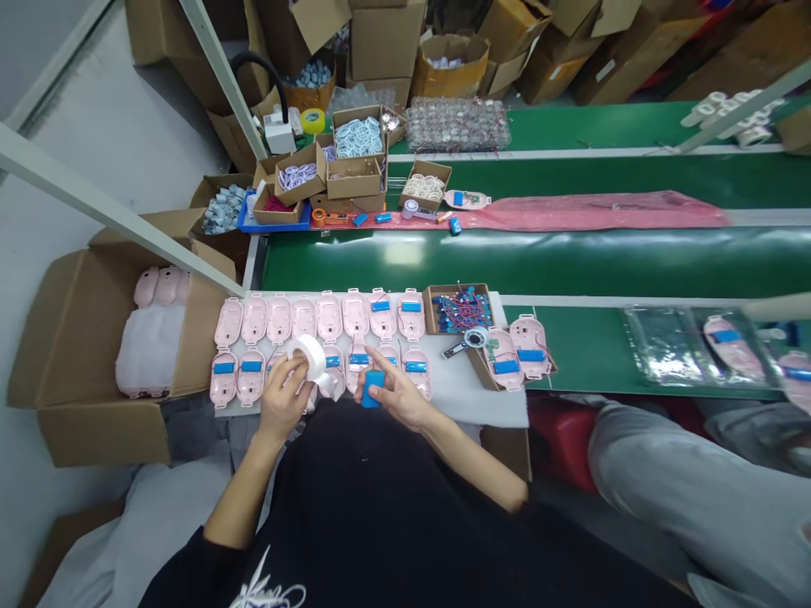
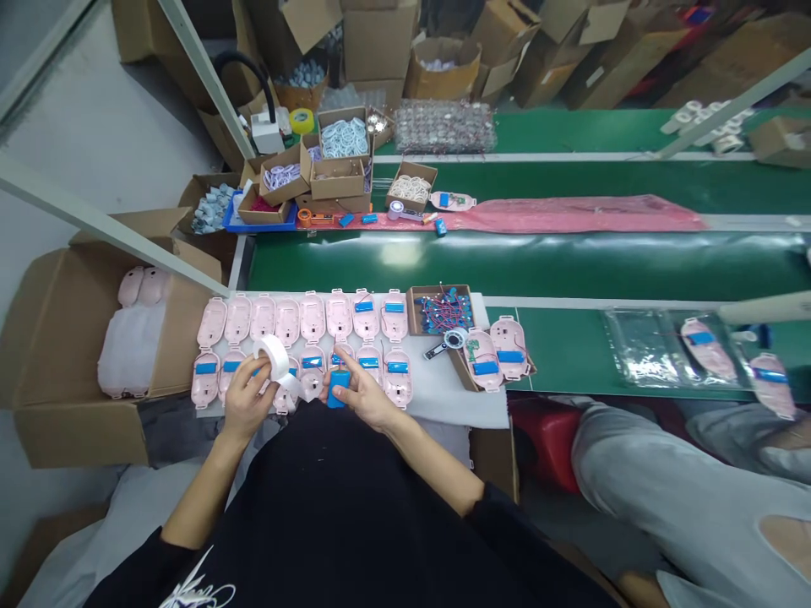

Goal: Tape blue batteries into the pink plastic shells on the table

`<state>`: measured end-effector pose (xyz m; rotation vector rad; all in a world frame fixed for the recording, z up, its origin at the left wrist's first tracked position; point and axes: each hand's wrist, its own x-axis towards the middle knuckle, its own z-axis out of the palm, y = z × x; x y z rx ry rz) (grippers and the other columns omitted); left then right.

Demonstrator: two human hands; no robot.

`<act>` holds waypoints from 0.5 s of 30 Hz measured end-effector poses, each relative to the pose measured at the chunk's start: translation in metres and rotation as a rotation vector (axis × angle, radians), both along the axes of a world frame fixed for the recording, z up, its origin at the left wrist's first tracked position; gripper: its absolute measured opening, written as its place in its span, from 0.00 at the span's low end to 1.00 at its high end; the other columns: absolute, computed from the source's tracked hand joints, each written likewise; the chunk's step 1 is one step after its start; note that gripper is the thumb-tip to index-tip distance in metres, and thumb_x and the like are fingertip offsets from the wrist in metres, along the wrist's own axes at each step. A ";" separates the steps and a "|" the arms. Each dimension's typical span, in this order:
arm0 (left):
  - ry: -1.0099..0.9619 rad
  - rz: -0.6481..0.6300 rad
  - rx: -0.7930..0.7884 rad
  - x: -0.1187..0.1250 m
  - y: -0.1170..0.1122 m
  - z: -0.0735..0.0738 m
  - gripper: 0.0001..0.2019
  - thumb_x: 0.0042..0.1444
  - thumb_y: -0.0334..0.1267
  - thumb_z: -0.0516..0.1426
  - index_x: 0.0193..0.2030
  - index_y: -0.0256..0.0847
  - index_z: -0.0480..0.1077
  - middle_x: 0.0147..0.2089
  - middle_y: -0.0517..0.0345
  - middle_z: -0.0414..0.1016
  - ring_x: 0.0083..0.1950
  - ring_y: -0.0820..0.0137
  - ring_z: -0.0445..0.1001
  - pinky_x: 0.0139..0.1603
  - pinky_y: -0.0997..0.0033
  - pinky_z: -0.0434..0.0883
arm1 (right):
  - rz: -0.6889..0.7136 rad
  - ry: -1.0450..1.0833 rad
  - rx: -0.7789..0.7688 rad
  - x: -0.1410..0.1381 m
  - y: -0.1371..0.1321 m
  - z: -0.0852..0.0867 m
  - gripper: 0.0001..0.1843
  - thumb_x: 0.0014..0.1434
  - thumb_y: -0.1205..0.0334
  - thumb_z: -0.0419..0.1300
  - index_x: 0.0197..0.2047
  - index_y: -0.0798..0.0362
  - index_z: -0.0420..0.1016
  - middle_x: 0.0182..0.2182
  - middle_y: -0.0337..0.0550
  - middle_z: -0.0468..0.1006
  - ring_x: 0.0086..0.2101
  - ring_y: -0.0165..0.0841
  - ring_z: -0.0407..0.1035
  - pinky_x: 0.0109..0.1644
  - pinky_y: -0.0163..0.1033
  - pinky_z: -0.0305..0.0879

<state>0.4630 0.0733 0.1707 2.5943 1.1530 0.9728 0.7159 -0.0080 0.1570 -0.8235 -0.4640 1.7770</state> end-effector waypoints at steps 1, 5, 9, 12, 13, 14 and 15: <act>0.003 -0.012 0.008 0.002 -0.001 0.000 0.16 0.64 0.29 0.57 0.56 0.45 0.74 0.53 0.48 0.78 0.62 0.56 0.75 0.63 0.50 0.74 | -0.034 0.007 -0.021 0.001 0.000 0.003 0.42 0.52 0.53 0.78 0.66 0.38 0.67 0.43 0.38 0.76 0.39 0.35 0.77 0.43 0.46 0.80; 0.073 -0.045 0.037 0.011 -0.003 -0.002 0.16 0.64 0.30 0.59 0.56 0.46 0.75 0.50 0.49 0.79 0.60 0.56 0.75 0.64 0.48 0.74 | -0.131 0.003 -0.048 0.007 0.004 0.015 0.32 0.58 0.51 0.73 0.63 0.35 0.68 0.48 0.39 0.74 0.41 0.35 0.74 0.38 0.45 0.82; 0.155 -0.056 0.042 0.018 -0.004 -0.002 0.16 0.65 0.32 0.58 0.57 0.49 0.76 0.47 0.50 0.79 0.60 0.55 0.74 0.64 0.45 0.75 | -0.110 -0.073 0.074 0.013 0.008 0.023 0.36 0.59 0.51 0.73 0.67 0.35 0.66 0.57 0.44 0.72 0.53 0.39 0.73 0.52 0.52 0.79; 0.183 -0.085 0.032 0.022 -0.003 0.002 0.17 0.65 0.31 0.57 0.57 0.50 0.76 0.47 0.50 0.79 0.64 0.53 0.72 0.63 0.45 0.76 | -0.076 -0.298 0.190 0.019 0.013 0.030 0.33 0.65 0.48 0.67 0.70 0.38 0.64 0.61 0.47 0.72 0.59 0.43 0.70 0.62 0.56 0.73; 0.192 -0.106 0.029 0.023 -0.002 0.003 0.18 0.65 0.30 0.56 0.58 0.50 0.76 0.48 0.51 0.79 0.65 0.53 0.71 0.63 0.45 0.76 | -0.064 -0.409 0.232 0.022 0.014 0.032 0.31 0.66 0.49 0.66 0.70 0.39 0.65 0.61 0.48 0.73 0.61 0.44 0.69 0.65 0.58 0.69; 0.205 -0.131 0.024 0.023 -0.002 0.005 0.18 0.65 0.29 0.56 0.58 0.51 0.76 0.48 0.51 0.80 0.66 0.53 0.70 0.63 0.46 0.76 | -0.054 -0.527 0.276 0.024 0.017 0.036 0.30 0.67 0.50 0.65 0.69 0.40 0.67 0.61 0.48 0.74 0.62 0.45 0.68 0.68 0.59 0.66; 0.222 -0.156 0.016 0.023 -0.001 0.007 0.19 0.66 0.28 0.55 0.59 0.52 0.76 0.49 0.52 0.80 0.66 0.53 0.70 0.62 0.46 0.77 | -0.044 -0.638 0.323 0.027 0.019 0.039 0.28 0.67 0.52 0.65 0.68 0.40 0.69 0.61 0.48 0.75 0.63 0.46 0.67 0.70 0.59 0.63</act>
